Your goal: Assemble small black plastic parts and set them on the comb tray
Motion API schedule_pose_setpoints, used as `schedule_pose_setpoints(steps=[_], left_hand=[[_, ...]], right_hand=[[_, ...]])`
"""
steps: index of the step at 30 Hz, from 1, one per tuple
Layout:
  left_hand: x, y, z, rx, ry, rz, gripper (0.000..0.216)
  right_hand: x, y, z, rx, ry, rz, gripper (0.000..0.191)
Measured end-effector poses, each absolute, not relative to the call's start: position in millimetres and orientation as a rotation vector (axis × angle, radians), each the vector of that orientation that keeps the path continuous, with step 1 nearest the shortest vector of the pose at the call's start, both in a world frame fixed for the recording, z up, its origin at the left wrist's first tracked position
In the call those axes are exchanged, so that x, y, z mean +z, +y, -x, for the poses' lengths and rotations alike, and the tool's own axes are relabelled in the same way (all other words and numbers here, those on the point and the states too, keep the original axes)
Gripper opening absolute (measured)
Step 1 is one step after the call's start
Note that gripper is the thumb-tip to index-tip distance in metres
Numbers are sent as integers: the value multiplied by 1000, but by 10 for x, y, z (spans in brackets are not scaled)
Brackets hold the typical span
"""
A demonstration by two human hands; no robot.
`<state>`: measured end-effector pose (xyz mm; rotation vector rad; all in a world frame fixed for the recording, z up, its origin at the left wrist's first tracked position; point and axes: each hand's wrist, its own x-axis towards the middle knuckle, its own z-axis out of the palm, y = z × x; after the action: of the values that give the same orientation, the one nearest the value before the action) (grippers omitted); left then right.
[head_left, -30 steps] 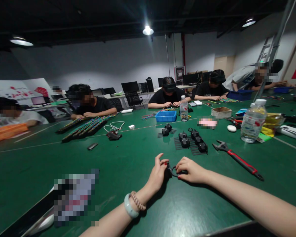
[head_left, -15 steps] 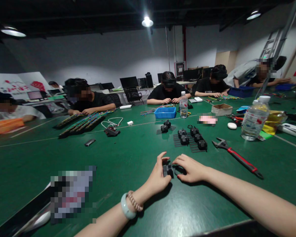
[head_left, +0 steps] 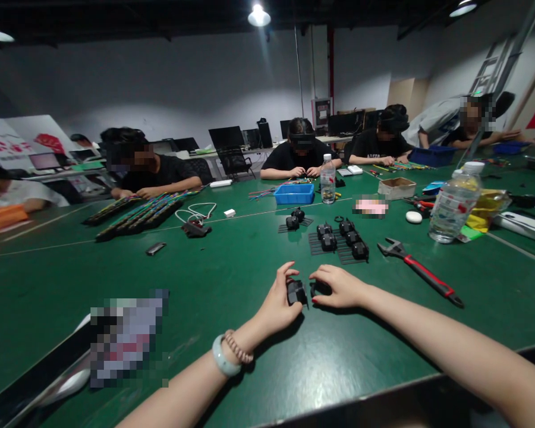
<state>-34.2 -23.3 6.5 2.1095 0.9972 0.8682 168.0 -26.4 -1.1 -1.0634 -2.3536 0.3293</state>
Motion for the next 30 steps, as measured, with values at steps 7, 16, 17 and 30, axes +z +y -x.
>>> schedule_pose_setpoints(steps=[7,16,17,30], left_hand=[[73,-229,356,908,995,-2148,77],[86,-237,357,885,1025,-2140,77],[88,-242,357,882,1021,-2133,77],[67,-229,372,914,990,-2080,77]], right_hand=[[-1,-265,-1685,360,-2336,1074,42],[-62,-236,-1643,450,-2163,1007,33],[-74,-233,-1640,481,-2141,993,30],[-201,-205,-1629,868,-1923,858,39]])
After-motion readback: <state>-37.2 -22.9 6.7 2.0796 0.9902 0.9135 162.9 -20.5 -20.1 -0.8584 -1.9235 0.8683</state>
